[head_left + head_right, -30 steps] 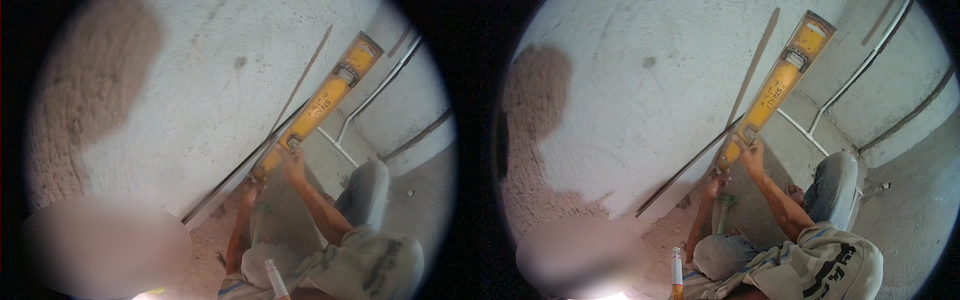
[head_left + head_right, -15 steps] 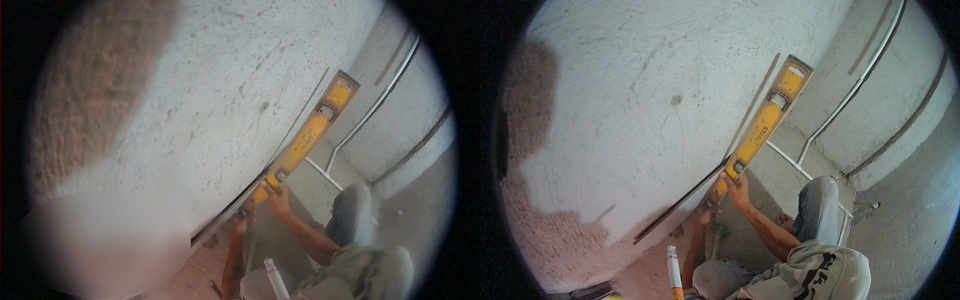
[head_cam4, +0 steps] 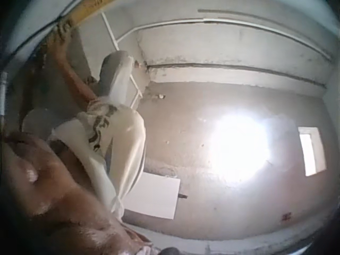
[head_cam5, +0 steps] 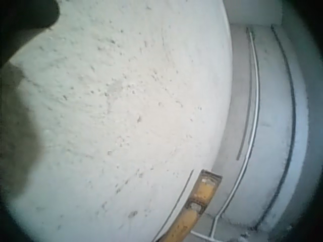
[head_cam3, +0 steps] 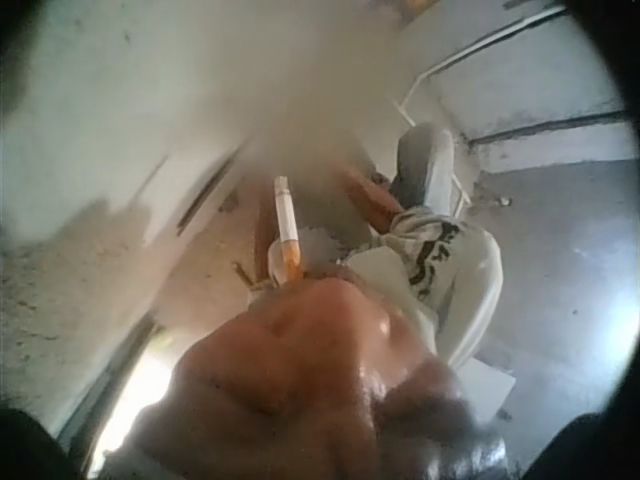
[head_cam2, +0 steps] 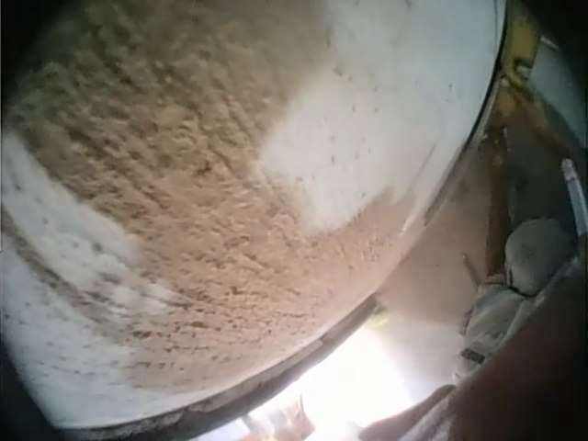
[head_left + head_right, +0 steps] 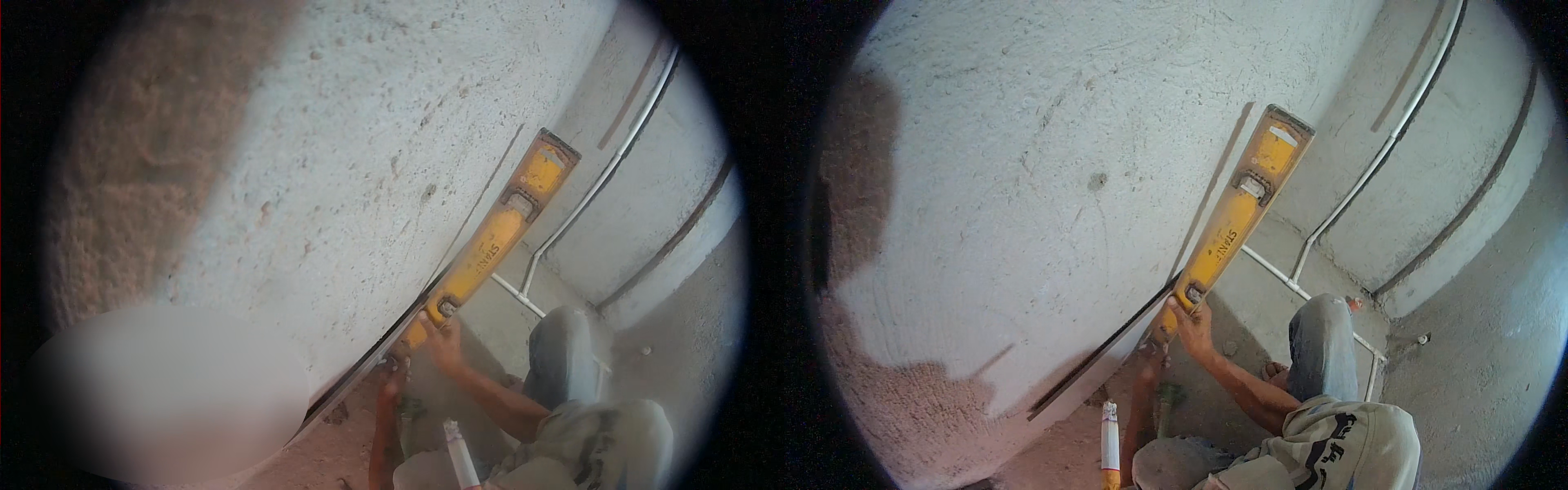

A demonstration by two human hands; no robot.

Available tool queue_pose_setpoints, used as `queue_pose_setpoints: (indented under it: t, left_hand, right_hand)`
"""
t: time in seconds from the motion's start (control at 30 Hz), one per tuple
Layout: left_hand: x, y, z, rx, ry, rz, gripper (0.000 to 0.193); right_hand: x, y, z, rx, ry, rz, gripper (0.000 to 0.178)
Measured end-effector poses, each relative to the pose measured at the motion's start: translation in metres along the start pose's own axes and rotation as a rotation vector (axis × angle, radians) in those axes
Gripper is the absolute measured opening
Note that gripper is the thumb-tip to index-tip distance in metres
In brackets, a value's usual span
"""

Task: The person installs wall tiles by tapping them into place with a mallet, checking their alignment with a spirit level, and placing spacers underneath the edge by hand.

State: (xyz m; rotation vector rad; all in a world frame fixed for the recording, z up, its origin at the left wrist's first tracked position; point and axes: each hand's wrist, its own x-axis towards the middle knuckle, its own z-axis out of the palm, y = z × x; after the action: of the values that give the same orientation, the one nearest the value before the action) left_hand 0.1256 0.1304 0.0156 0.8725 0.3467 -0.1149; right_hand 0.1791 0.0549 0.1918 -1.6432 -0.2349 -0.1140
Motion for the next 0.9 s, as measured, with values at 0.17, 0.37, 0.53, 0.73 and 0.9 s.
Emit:
queue_pose_setpoints:
  t: [0.17,0.37,0.53,0.73,0.9]
  left_hand:
    - [-0.004,0.004,-0.001,0.112,0.066,0.122,0.032]
    - [-0.001,-0.007,-0.004,0.211,0.151,0.263,0.031]
    - [-0.007,-0.026,-0.01,0.315,0.247,0.425,0.031]
    - [-0.02,-0.034,-0.014,0.323,0.378,0.503,0.034]
    - [-0.028,-0.035,-0.025,0.31,0.374,0.298,0.043]
  right_hand:
    - [-0.002,0.003,0.003,0.036,0.056,0.024,0.026]
    - [0.0,0.005,0.002,-0.045,0.035,-0.016,0.027]
    - [-0.002,0.004,0.005,0.004,0.044,-0.035,0.026]
    - [-0.003,0.001,0.008,0.085,0.047,0.07,0.021]
    - [-0.006,-0.005,0.009,0.03,0.066,-0.031,0.02]
